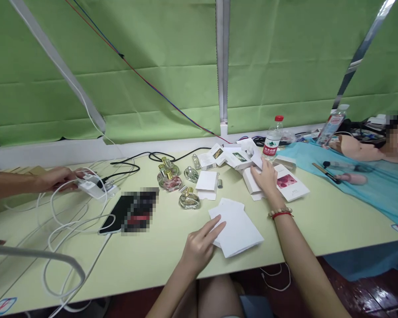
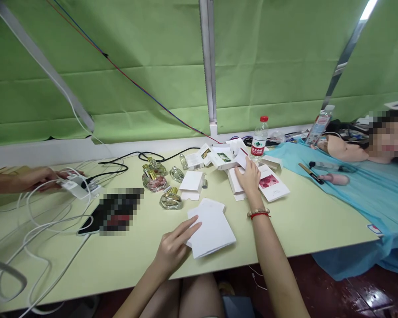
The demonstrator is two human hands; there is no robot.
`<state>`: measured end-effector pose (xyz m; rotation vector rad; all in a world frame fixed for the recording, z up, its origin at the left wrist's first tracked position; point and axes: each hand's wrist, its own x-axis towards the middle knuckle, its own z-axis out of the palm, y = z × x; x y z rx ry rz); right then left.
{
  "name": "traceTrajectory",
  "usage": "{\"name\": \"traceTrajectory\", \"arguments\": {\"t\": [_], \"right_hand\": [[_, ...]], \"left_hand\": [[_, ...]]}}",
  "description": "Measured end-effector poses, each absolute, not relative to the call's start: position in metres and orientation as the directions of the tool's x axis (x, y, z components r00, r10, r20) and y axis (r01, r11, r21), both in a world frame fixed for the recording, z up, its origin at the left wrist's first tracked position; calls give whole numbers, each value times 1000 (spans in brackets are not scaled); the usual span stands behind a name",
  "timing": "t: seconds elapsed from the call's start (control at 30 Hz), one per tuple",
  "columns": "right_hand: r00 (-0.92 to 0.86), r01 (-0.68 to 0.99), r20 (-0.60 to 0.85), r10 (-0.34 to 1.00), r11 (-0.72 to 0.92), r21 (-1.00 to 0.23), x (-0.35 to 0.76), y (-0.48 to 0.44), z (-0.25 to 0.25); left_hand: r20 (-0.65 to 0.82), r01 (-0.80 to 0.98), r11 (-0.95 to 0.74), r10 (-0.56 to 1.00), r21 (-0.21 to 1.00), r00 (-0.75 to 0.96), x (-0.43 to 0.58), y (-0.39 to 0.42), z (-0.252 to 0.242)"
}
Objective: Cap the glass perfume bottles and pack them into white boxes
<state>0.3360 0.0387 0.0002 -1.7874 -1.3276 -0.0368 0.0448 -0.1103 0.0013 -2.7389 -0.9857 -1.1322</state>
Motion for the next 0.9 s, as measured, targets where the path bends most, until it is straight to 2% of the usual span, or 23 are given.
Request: {"name": "traceTrajectory", "arguments": {"t": [0.1, 0.17, 0.23, 0.3, 0.4, 0.5, 0.6, 0.67, 0.77, 0.83, 0.9], "right_hand": [[468, 750, 442, 765, -80, -656, 337, 39, 3], [515, 701, 420, 747, -86, -708, 338, 41, 7], [571, 630, 436, 696, -30, -776, 340, 42, 11], [634, 548, 461, 621, 59, -834, 345, 41, 18], [763, 436, 442, 471, 129, -890, 353, 36, 27], [862, 364, 378, 337, 106, -925, 360, 31, 32], [895, 346, 372, 245, 144, -927, 363, 30, 31], [884, 382, 422, 201, 211, -900, 362, 32, 30], [822, 490, 541, 177, 262, -831, 354, 32, 30], [734, 600, 653, 187, 272, -752, 344, 30, 31], [591, 723, 771, 237, 268, -636, 328, 27, 30]], "left_hand": [[711, 595, -723, 620, 351, 333, 52, -106, 18], [770, 571, -701, 613, 427, 177, 65, -95, 34], [826, 530, -720, 560, 448, 63, 84, -75, 52], [861, 513, -744, 508, 427, 21, 109, -48, 66], [766, 526, -707, 625, 474, 149, 151, -4, 72], [544, 606, -589, 788, 534, 287, 183, 26, 60], [356, 615, -627, 778, 478, 518, 195, 34, 45], [356, 592, -672, 739, 446, 572, 189, 31, 42], [450, 593, -692, 720, 412, 528, 169, 17, 49], [504, 589, -718, 689, 372, 521, 151, 2, 53], [499, 571, -762, 638, 303, 586, 135, -15, 48]]}}
